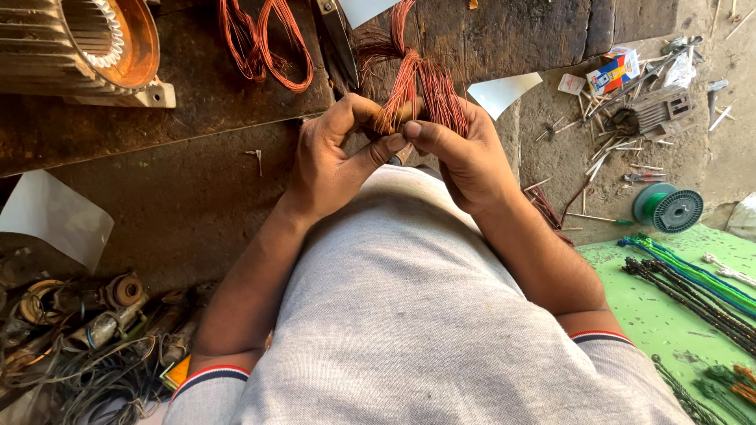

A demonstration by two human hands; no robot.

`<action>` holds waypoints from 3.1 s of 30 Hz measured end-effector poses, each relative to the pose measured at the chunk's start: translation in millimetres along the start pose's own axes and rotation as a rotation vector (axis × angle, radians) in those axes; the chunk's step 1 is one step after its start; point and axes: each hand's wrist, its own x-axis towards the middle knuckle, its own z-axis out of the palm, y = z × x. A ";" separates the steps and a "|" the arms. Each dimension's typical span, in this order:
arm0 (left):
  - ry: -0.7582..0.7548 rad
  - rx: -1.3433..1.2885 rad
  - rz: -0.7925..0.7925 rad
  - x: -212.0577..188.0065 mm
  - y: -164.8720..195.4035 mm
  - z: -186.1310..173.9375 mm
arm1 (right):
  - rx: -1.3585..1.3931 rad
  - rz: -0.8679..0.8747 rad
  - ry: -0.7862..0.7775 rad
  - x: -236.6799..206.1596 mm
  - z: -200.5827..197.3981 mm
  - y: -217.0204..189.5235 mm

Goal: The person stands at a workbench holding a bundle of red copper winding wires and twists the strands together by hand, working section by section along the bundle. They gather and fold the wires, twist them into a braided form, and set the twisted bundle on the bench.

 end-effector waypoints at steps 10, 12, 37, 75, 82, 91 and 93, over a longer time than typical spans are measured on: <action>-0.027 -0.023 0.006 1.2 1.8 -2.2 | 0.141 0.035 -0.052 -2.5 5.6 -3.7; -0.044 -0.049 -0.031 -0.1 0.1 -1.6 | 0.151 0.025 -0.037 -2.8 4.7 -1.0; 0.000 -0.009 -0.083 -0.7 -7.2 11.3 | 0.088 0.015 -0.141 -5.3 -8.6 -5.3; -0.018 -0.018 -0.001 1.8 4.0 5.9 | 0.041 -0.037 0.012 -2.5 3.3 -4.8; -0.012 0.018 -0.004 1.7 8.7 5.1 | 0.048 -0.043 -0.018 -4.4 3.5 -4.8; -0.019 0.036 0.084 5.1 12.8 6.2 | 0.047 -0.039 0.003 -4.9 3.4 -7.2; -0.024 0.027 0.086 5.0 13.1 6.1 | 0.051 -0.040 -0.004 -4.9 3.4 -6.9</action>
